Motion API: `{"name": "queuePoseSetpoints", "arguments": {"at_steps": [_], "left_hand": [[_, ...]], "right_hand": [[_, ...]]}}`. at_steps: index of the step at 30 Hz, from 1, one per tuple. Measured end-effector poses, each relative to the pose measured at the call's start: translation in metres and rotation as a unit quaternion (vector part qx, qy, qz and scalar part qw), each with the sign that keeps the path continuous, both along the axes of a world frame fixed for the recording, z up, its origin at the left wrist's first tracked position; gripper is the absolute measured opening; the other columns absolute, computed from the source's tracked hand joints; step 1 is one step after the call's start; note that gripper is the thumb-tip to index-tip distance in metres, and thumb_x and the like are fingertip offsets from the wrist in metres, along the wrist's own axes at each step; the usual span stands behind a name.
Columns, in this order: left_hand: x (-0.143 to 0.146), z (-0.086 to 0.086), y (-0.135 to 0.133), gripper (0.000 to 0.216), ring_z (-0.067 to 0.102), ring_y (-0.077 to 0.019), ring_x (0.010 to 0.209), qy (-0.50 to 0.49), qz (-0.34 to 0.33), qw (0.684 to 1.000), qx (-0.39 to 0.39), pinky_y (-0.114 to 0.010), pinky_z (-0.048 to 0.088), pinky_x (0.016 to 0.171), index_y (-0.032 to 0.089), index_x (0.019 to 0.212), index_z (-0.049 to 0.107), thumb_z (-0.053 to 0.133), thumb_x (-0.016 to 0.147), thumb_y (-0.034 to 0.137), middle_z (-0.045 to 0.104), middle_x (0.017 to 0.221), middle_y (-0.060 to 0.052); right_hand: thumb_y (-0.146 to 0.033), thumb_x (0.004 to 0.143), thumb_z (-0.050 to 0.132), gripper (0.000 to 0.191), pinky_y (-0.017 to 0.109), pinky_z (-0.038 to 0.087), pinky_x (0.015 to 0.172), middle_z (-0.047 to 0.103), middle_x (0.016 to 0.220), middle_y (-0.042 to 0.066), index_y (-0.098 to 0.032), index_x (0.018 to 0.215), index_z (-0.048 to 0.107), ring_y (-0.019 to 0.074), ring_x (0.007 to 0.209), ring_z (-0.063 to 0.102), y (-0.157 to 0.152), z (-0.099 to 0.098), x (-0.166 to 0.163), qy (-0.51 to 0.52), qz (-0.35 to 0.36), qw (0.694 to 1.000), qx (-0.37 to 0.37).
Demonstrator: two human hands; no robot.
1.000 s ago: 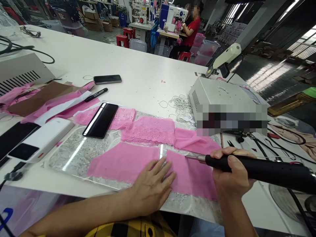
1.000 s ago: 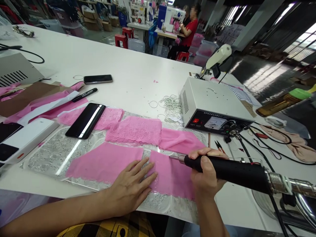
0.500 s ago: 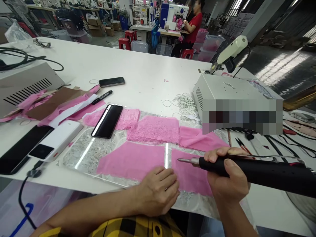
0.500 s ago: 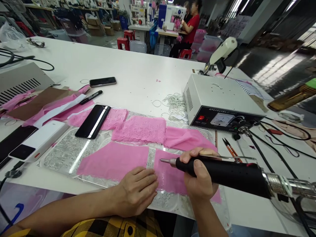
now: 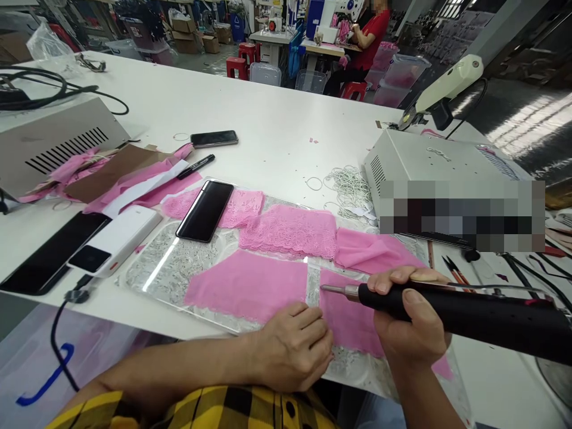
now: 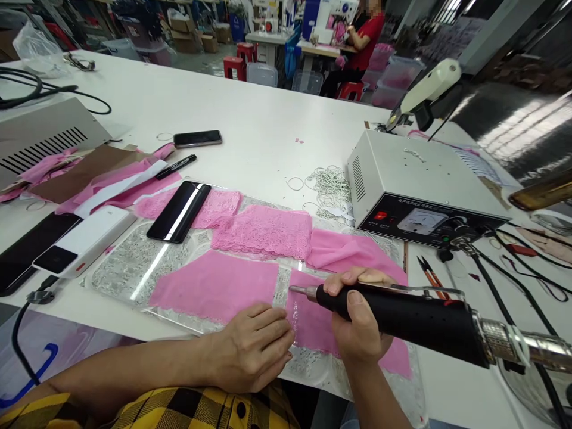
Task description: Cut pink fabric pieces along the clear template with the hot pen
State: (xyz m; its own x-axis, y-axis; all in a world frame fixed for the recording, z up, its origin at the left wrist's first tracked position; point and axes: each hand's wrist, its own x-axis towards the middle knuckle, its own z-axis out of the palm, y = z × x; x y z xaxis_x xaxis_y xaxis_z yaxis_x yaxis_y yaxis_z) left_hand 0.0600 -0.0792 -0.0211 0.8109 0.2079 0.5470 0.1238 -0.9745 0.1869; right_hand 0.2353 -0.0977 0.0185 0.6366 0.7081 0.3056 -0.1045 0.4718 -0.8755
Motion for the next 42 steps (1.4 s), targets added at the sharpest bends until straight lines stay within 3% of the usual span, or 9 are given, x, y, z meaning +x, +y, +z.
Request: {"name": "queuePoseSetpoints", "arguments": {"at_steps": [4,10,15,28,35,38,42], "left_hand": [[0.001,0.002,0.001,0.014,0.055,-0.0169,0.07,-0.022,0.001,1.0,0.002,-0.031,0.038,0.058,0.009,0.087,0.063,0.055,0.088,0.021,0.059,0.072,-0.005],[-0.001,0.001,0.0,0.014,0.058,-0.0185,0.077,-0.003,-0.001,1.0,0.0,-0.031,0.043,0.063,0.011,0.09,0.062,0.053,0.09,0.02,0.061,0.075,-0.007],[-0.004,0.002,-0.001,0.013,0.06,-0.0192,0.082,-0.005,-0.003,1.0,0.014,-0.031,0.047,0.068,0.012,0.09,0.062,0.052,0.09,0.019,0.063,0.079,-0.008],[-0.002,0.002,0.0,0.015,0.063,-0.0195,0.082,0.008,0.008,1.0,0.012,-0.03,0.049,0.066,0.012,0.091,0.064,0.052,0.09,0.02,0.066,0.079,-0.009],[-0.002,0.005,0.0,0.017,0.064,-0.021,0.086,-0.039,0.01,0.999,-0.003,-0.033,0.052,0.073,0.01,0.1,0.064,0.052,0.09,0.014,0.069,0.085,-0.01],[-0.003,0.004,0.003,0.019,0.065,-0.0214,0.093,-0.065,0.004,0.998,-0.016,-0.034,0.051,0.082,0.009,0.105,0.065,0.054,0.088,0.01,0.071,0.095,-0.01],[-0.001,0.001,0.007,0.023,0.056,-0.0267,0.122,-0.054,0.036,0.998,-0.018,-0.039,0.043,0.103,0.012,0.112,0.065,0.056,0.091,0.015,0.067,0.121,-0.012]], "right_hand": [[-0.021,0.069,0.064,0.015,0.032,0.052,0.055,0.055,0.074,-0.004,-0.021,0.081,0.054,0.011,0.055,0.055,-0.001,-0.001,0.001,-0.01,0.01,1.0,0.01],[-0.018,0.07,0.063,0.015,0.033,0.053,0.057,0.055,0.075,-0.004,-0.021,0.081,0.054,0.0111,0.057,0.056,0.0,0.0,0.001,0.003,0.014,1.0,0.012],[-0.018,0.069,0.059,0.014,0.029,0.05,0.05,0.056,0.073,-0.003,-0.02,0.082,0.057,0.0103,0.053,0.054,-0.005,0.001,0.003,0.037,0.03,0.998,0.034],[-0.022,0.077,0.061,0.012,0.027,0.049,0.05,0.055,0.074,-0.003,-0.022,0.087,0.056,0.0107,0.055,0.055,-0.013,-0.006,0.002,0.016,0.09,0.995,0.037],[-0.024,0.081,0.061,0.011,0.026,0.051,0.053,0.056,0.078,-0.004,-0.023,0.09,0.055,0.0096,0.057,0.058,-0.009,-0.005,-0.005,0.01,0.103,0.993,0.055],[-0.026,0.078,0.06,0.013,0.026,0.049,0.051,0.056,0.078,-0.004,-0.024,0.091,0.055,0.0094,0.055,0.056,-0.011,0.002,0.004,0.018,0.06,0.996,0.064],[-0.024,0.068,0.06,0.015,0.027,0.048,0.049,0.054,0.072,-0.004,-0.021,0.082,0.056,0.0092,0.052,0.053,-0.032,0.014,0.041,0.012,-0.109,0.992,0.06]]}}
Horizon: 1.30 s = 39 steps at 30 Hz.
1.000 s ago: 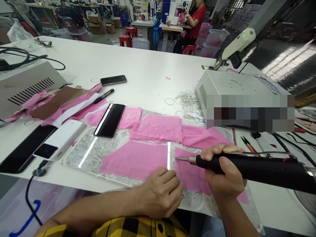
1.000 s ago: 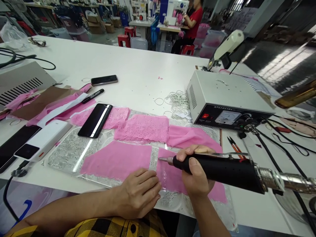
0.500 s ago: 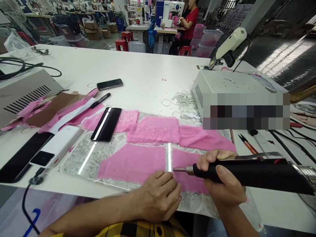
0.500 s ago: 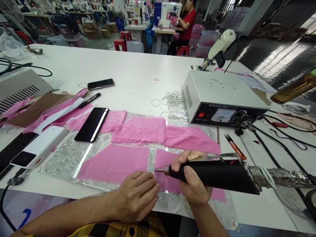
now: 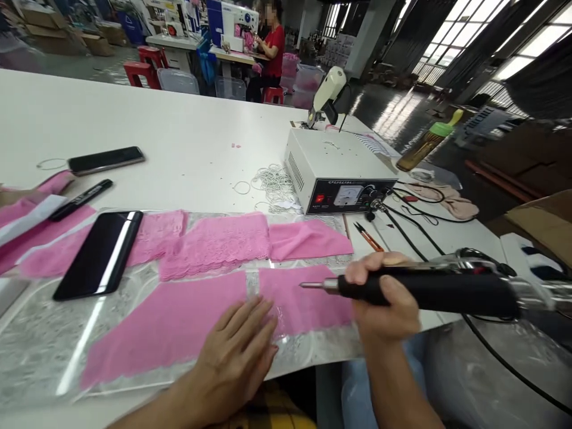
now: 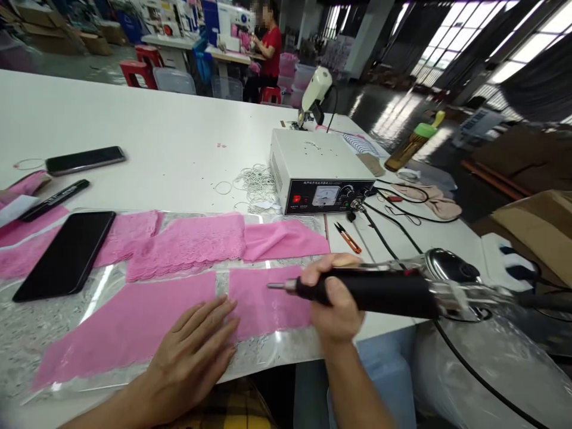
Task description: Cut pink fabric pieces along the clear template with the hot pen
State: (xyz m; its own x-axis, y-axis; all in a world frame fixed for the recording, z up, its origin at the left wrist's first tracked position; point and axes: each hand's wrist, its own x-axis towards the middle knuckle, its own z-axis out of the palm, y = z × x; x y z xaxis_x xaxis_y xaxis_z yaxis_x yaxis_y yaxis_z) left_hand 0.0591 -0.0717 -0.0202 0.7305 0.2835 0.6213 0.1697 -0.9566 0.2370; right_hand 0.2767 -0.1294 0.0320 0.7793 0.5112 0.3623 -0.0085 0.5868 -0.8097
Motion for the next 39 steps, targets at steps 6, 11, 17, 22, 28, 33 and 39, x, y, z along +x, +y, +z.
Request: {"name": "queuePoseSetpoints", "arguments": {"at_steps": [6,11,17,22,28,33,39], "left_hand": [[0.004,-0.012,0.0,0.033,0.046,-0.0282,0.135,0.046,0.059,0.997,0.019,-0.041,0.028,0.116,0.016,0.123,0.063,0.053,0.094,0.031,0.063,0.13,-0.01],[0.003,-0.014,0.002,0.034,0.047,-0.0272,0.134,0.054,0.061,0.997,0.015,-0.04,0.028,0.116,0.016,0.123,0.062,0.053,0.094,0.031,0.063,0.129,-0.01],[0.003,-0.012,0.003,0.034,0.048,-0.0287,0.132,0.054,0.061,0.996,0.021,-0.041,0.028,0.115,0.015,0.123,0.063,0.052,0.095,0.03,0.063,0.13,-0.01],[0.003,-0.013,0.002,0.035,0.048,-0.0301,0.132,0.056,0.063,0.996,0.023,-0.043,0.03,0.113,0.015,0.125,0.062,0.051,0.095,0.028,0.063,0.131,-0.011],[0.004,-0.013,0.002,0.035,0.049,-0.0295,0.131,0.055,0.069,0.996,0.019,-0.043,0.03,0.113,0.015,0.125,0.062,0.051,0.095,0.029,0.063,0.131,-0.01],[0.003,-0.012,0.002,0.035,0.048,-0.0293,0.132,0.061,0.068,0.996,0.016,-0.043,0.03,0.112,0.016,0.125,0.062,0.051,0.095,0.029,0.063,0.13,-0.009],[0.004,-0.011,0.002,0.034,0.048,-0.0296,0.131,0.056,0.067,0.996,0.02,-0.043,0.03,0.113,0.015,0.124,0.063,0.05,0.095,0.03,0.064,0.129,-0.009]], "right_hand": [[-0.022,0.054,0.056,0.019,0.026,0.044,0.048,0.047,0.065,-0.006,-0.021,0.071,0.049,0.0089,0.05,0.047,-0.036,0.0,0.055,0.044,-0.21,0.976,-0.031],[-0.021,0.055,0.056,0.02,0.027,0.045,0.049,0.048,0.067,-0.006,-0.022,0.074,0.049,0.0094,0.051,0.047,-0.038,-0.007,0.056,0.038,-0.228,0.973,-0.025],[-0.023,0.059,0.061,0.021,0.029,0.047,0.051,0.052,0.068,-0.006,-0.021,0.077,0.05,0.0101,0.052,0.051,-0.025,-0.011,0.051,0.009,-0.192,0.981,-0.015],[-0.022,0.06,0.062,0.021,0.029,0.048,0.051,0.053,0.068,-0.006,-0.021,0.077,0.051,0.0102,0.052,0.052,-0.022,-0.012,0.051,0.011,-0.174,0.985,-0.008],[-0.021,0.059,0.063,0.02,0.028,0.048,0.051,0.052,0.068,-0.006,-0.021,0.076,0.051,0.01,0.052,0.052,-0.02,-0.011,0.051,0.014,-0.171,0.985,-0.012],[-0.021,0.06,0.062,0.02,0.028,0.048,0.051,0.052,0.067,-0.006,-0.02,0.077,0.051,0.0102,0.051,0.052,-0.022,-0.012,0.052,0.005,-0.172,0.985,-0.015],[-0.021,0.06,0.064,0.021,0.028,0.048,0.051,0.054,0.068,-0.006,-0.021,0.077,0.053,0.0105,0.051,0.053,-0.021,-0.015,0.052,0.008,-0.167,0.986,-0.01]]}}
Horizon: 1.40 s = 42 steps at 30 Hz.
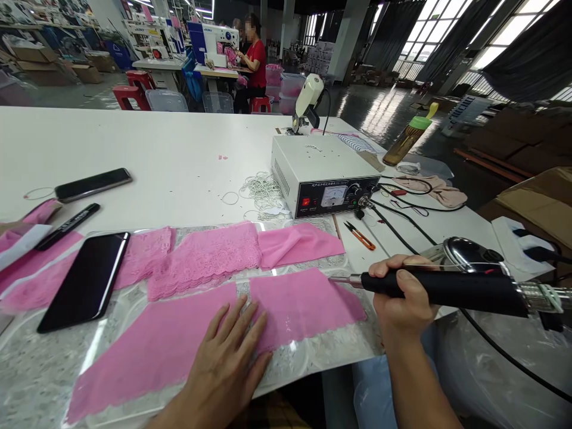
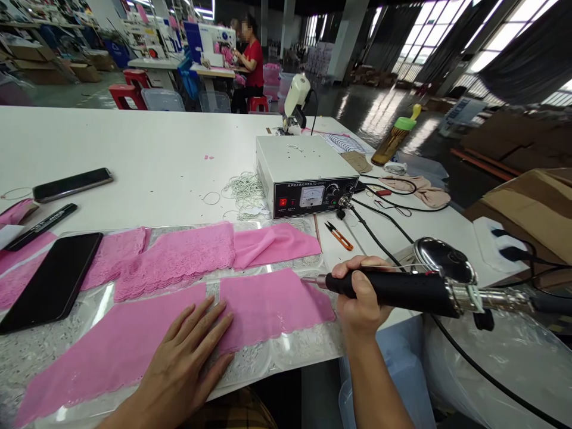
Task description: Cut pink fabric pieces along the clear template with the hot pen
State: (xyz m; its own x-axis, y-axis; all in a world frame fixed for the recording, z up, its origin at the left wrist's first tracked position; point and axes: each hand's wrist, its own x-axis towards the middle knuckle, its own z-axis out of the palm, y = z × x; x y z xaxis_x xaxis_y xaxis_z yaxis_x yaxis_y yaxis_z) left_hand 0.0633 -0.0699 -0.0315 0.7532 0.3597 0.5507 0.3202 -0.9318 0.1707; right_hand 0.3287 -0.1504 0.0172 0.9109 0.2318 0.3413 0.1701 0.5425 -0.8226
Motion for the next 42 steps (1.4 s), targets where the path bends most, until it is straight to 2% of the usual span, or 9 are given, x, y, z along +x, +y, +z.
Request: {"name": "queuePoseSetpoints", "arguments": {"at_steps": [8,18,26,31,37,42], "left_hand": [[-0.002,-0.004,0.006,0.037,0.045,-0.0304,0.136,0.001,-0.02,1.0,0.012,-0.041,0.027,0.116,0.015,0.128,0.061,0.053,0.095,0.03,0.06,0.135,-0.011],[0.001,-0.005,0.001,0.035,0.046,-0.0298,0.135,-0.022,-0.003,0.999,-0.024,-0.041,0.027,0.116,0.017,0.127,0.062,0.051,0.096,0.032,0.062,0.133,-0.01],[-0.006,-0.004,0.011,0.041,0.044,-0.0329,0.136,0.041,-0.035,0.997,0.047,-0.044,0.029,0.114,0.014,0.131,0.059,0.056,0.093,0.028,0.058,0.137,-0.013],[-0.007,-0.006,0.014,0.043,0.042,-0.0334,0.137,0.042,-0.04,0.996,0.064,-0.045,0.028,0.115,0.013,0.132,0.058,0.056,0.092,0.029,0.058,0.137,-0.013],[-0.006,-0.006,0.016,0.044,0.043,-0.0326,0.137,0.047,-0.043,0.995,0.08,-0.044,0.029,0.115,0.013,0.131,0.058,0.056,0.091,0.031,0.059,0.136,-0.012],[-0.006,-0.006,0.015,0.044,0.044,-0.0329,0.136,0.047,-0.041,0.995,0.077,-0.044,0.03,0.114,0.014,0.132,0.057,0.057,0.091,0.03,0.057,0.138,-0.012]], "right_hand": [[-0.022,0.067,0.065,0.018,0.029,0.05,0.053,0.056,0.07,-0.005,-0.021,0.078,0.05,0.0104,0.052,0.056,0.002,-0.001,0.0,-0.045,0.02,0.999,-0.008],[-0.021,0.063,0.062,0.019,0.028,0.049,0.051,0.053,0.071,-0.005,-0.021,0.079,0.053,0.0097,0.053,0.053,-0.021,-0.001,0.007,-0.004,-0.012,1.0,-0.008],[-0.021,0.066,0.062,0.017,0.028,0.05,0.052,0.054,0.071,-0.005,-0.021,0.079,0.051,0.01,0.053,0.054,-0.022,-0.003,0.008,-0.032,-0.01,0.999,-0.023],[-0.022,0.067,0.063,0.016,0.029,0.049,0.052,0.055,0.071,-0.004,-0.02,0.078,0.051,0.0103,0.053,0.055,-0.022,-0.001,0.009,-0.045,-0.006,0.999,-0.022],[-0.022,0.064,0.06,0.017,0.028,0.049,0.051,0.052,0.071,-0.005,-0.02,0.079,0.052,0.01,0.053,0.053,-0.042,0.001,0.015,-0.031,-0.051,0.998,-0.023],[-0.02,0.063,0.06,0.017,0.029,0.049,0.051,0.05,0.07,-0.005,-0.02,0.079,0.052,0.0099,0.054,0.053,-0.052,0.001,0.018,-0.022,-0.055,0.998,-0.036]]}}
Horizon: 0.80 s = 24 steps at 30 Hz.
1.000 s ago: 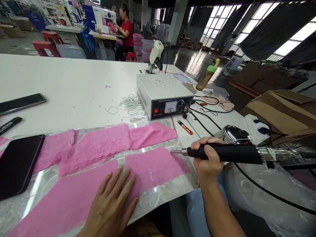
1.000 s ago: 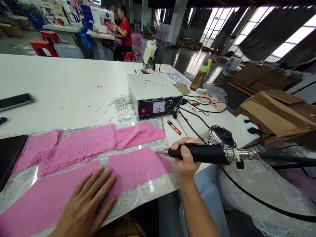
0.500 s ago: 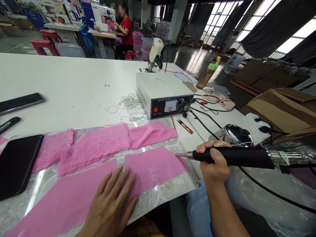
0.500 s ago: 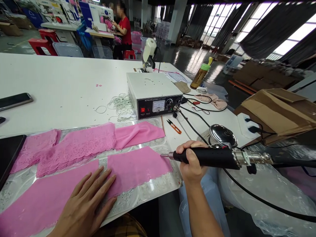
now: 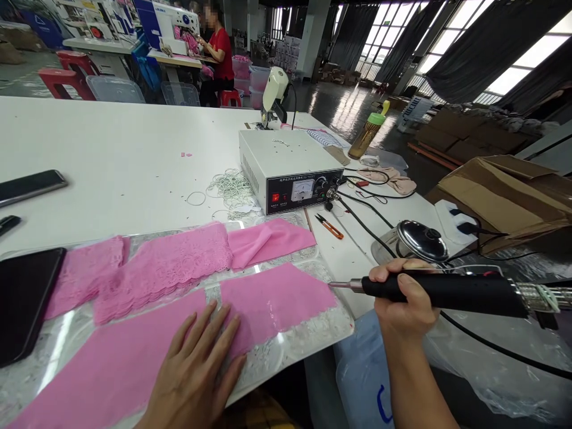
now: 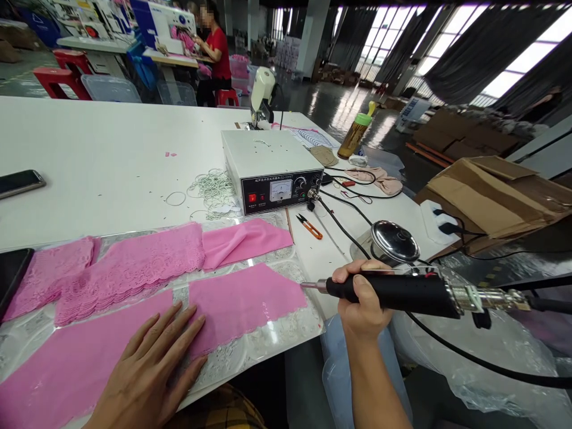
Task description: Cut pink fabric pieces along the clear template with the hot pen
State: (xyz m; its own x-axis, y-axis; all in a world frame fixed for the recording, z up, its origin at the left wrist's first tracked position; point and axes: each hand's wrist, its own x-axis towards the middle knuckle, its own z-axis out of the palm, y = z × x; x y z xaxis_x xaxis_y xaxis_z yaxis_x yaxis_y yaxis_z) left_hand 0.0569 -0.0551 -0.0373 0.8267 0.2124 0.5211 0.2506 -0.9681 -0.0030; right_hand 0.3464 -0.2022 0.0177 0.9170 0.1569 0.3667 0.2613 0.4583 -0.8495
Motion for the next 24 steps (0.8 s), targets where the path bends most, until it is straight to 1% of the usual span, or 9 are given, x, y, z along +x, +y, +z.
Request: {"name": "queuePoseSetpoints", "arguments": {"at_steps": [5,9,14,16,20,24], "left_hand": [[-0.001,0.0,0.001,0.044,0.044,-0.0332,0.136,0.002,-0.001,1.0,-0.004,-0.044,0.03,0.114,0.013,0.132,0.057,0.058,0.091,0.029,0.057,0.138,-0.012],[0.0,0.0,0.0,0.044,0.043,-0.0326,0.137,0.0,-0.002,1.0,-0.009,-0.044,0.029,0.115,0.014,0.133,0.057,0.058,0.091,0.029,0.057,0.138,-0.013],[0.003,-0.001,-0.004,0.04,0.045,-0.0302,0.136,-0.035,0.019,0.997,-0.063,-0.042,0.028,0.117,0.017,0.131,0.059,0.054,0.095,0.033,0.059,0.136,-0.01],[0.002,-0.001,-0.003,0.041,0.045,-0.0295,0.136,-0.031,0.015,0.998,-0.053,-0.041,0.028,0.116,0.018,0.131,0.059,0.054,0.094,0.035,0.06,0.135,-0.01],[-0.001,-0.001,0.001,0.044,0.045,-0.0313,0.136,0.003,0.004,1.0,-0.005,-0.043,0.03,0.115,0.016,0.133,0.057,0.057,0.091,0.032,0.058,0.137,-0.011],[-0.002,-0.002,0.002,0.045,0.046,-0.0318,0.135,0.005,0.006,1.0,-0.001,-0.044,0.031,0.114,0.017,0.133,0.057,0.056,0.091,0.032,0.059,0.137,-0.011]], "right_hand": [[-0.022,0.063,0.061,0.018,0.029,0.049,0.048,0.053,0.07,-0.004,-0.02,0.078,0.052,0.0104,0.052,0.052,0.003,-0.001,-0.001,-0.003,-0.003,1.0,0.002],[-0.021,0.063,0.062,0.016,0.029,0.049,0.049,0.054,0.069,-0.004,-0.02,0.075,0.052,0.0109,0.052,0.053,0.005,-0.002,-0.001,-0.007,0.0,1.0,-0.002],[-0.022,0.062,0.062,0.017,0.029,0.049,0.049,0.054,0.07,-0.005,-0.02,0.075,0.052,0.0107,0.052,0.054,0.003,0.001,-0.001,0.005,0.006,1.0,-0.002],[-0.021,0.061,0.062,0.017,0.029,0.049,0.049,0.053,0.069,-0.005,-0.02,0.076,0.053,0.0105,0.052,0.053,-0.001,0.002,-0.001,0.008,0.005,1.0,0.005],[-0.021,0.061,0.061,0.017,0.028,0.047,0.048,0.052,0.069,-0.004,-0.02,0.077,0.054,0.0103,0.052,0.052,-0.01,0.003,-0.002,0.014,0.012,1.0,0.002],[-0.022,0.062,0.062,0.018,0.029,0.047,0.049,0.053,0.069,-0.004,-0.02,0.077,0.054,0.0109,0.052,0.052,-0.013,0.001,-0.003,0.018,0.02,1.0,-0.006]]}}
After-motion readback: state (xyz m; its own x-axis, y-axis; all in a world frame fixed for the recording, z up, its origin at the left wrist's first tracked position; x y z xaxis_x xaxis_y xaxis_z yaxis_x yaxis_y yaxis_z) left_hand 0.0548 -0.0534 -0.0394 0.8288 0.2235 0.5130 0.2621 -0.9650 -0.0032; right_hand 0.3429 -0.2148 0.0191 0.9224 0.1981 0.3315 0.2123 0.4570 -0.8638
